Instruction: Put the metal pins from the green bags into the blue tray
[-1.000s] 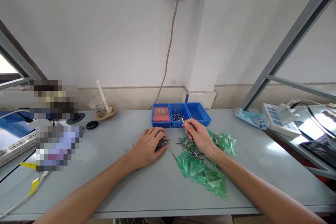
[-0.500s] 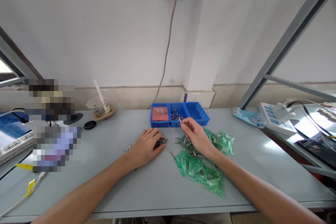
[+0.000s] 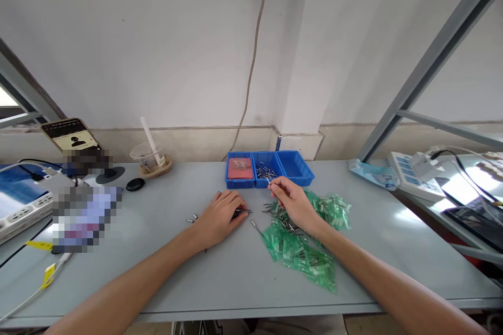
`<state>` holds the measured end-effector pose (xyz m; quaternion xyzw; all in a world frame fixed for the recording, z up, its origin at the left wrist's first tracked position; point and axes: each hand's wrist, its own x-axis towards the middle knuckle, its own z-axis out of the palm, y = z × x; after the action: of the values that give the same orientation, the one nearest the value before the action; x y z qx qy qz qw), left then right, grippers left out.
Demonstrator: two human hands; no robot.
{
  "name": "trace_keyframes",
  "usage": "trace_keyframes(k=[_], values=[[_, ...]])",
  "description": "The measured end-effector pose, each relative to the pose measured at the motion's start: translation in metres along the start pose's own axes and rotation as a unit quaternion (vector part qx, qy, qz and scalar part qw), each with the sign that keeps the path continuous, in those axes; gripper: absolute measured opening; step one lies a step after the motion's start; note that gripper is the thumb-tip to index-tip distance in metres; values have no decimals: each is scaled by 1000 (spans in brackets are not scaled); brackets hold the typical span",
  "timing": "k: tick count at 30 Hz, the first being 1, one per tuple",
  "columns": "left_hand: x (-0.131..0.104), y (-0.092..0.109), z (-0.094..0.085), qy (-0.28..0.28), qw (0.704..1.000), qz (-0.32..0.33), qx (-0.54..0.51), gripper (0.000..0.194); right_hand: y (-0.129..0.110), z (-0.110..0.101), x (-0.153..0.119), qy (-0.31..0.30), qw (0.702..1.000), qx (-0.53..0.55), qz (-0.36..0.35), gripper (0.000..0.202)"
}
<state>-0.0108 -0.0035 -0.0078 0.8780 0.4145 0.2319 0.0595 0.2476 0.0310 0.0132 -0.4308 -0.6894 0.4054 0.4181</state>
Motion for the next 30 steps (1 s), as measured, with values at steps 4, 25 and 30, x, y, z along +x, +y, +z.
trace_keyframes(k=[4,25,30], values=[[0,1,0,-5,1000,-1,14,8,-1,0,1,-17,999,39,20,29],[0,0,5,-14,999,1,43,15,-4,-1,1,-6,999,46,27,32],[1,1,6,-10,999,1,42,18,-4,-1,2,-2,999,48,26,33]])
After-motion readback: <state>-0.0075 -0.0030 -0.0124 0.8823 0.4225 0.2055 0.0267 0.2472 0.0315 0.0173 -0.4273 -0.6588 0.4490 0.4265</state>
